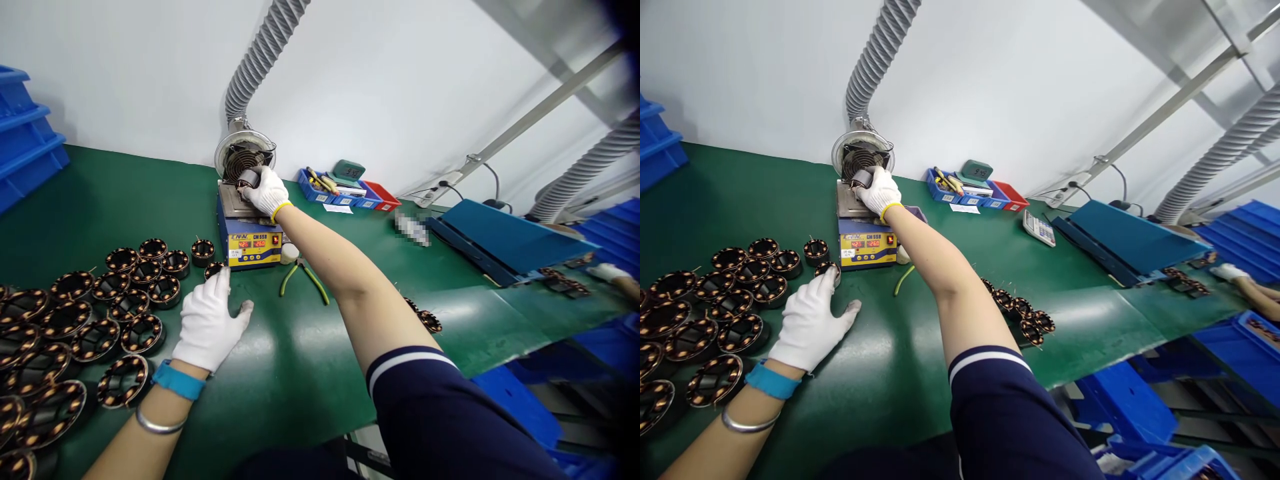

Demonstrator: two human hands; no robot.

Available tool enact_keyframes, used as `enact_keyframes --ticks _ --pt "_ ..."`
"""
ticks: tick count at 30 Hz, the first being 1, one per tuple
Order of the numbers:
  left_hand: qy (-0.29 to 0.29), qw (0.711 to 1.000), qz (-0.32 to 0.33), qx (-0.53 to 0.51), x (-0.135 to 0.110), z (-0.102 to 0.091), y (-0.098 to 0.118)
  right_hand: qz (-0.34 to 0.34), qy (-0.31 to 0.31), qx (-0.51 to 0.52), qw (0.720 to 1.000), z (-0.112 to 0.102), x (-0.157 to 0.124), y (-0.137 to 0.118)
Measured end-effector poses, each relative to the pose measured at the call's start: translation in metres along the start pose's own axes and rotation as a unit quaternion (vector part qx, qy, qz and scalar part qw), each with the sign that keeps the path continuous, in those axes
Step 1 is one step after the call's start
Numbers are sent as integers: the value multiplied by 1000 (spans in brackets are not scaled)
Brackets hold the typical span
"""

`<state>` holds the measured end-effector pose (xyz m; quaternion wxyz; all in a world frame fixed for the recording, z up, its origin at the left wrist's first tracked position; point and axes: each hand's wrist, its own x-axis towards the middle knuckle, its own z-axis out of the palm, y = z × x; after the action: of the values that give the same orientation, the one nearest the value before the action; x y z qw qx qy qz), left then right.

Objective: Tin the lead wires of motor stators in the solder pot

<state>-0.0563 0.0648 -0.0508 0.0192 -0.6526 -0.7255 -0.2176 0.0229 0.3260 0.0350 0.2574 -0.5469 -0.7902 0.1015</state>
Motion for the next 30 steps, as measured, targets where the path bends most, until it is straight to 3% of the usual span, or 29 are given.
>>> enact_keyframes --ticks 3,8,11,17,22,25,30 --pt "9 1000 -12 -6 0 -4 2 -4 4 2 1000 1 0 1" --pt "-26 1000 -10 2 2 -8 3 -8 9 4 1000 1 3 1" --pt "4 1000 1 -18 -1 -7 3 -12 12 8 1000 -2 6 -1" --pt "75 987 91 -110 -7 -5 4 -11 -5 -3 1000 -1 3 -3" --pt "126 986 57 -94 -5 -8 4 -10 8 22 1000 1 2 -2" --pt "63 996 21 -54 -3 -7 4 -14 26 60 998 -10 5 -4" --pt "-121 991 -44 -41 3 -10 2 -11 -21 156 988 -56 -18 2"
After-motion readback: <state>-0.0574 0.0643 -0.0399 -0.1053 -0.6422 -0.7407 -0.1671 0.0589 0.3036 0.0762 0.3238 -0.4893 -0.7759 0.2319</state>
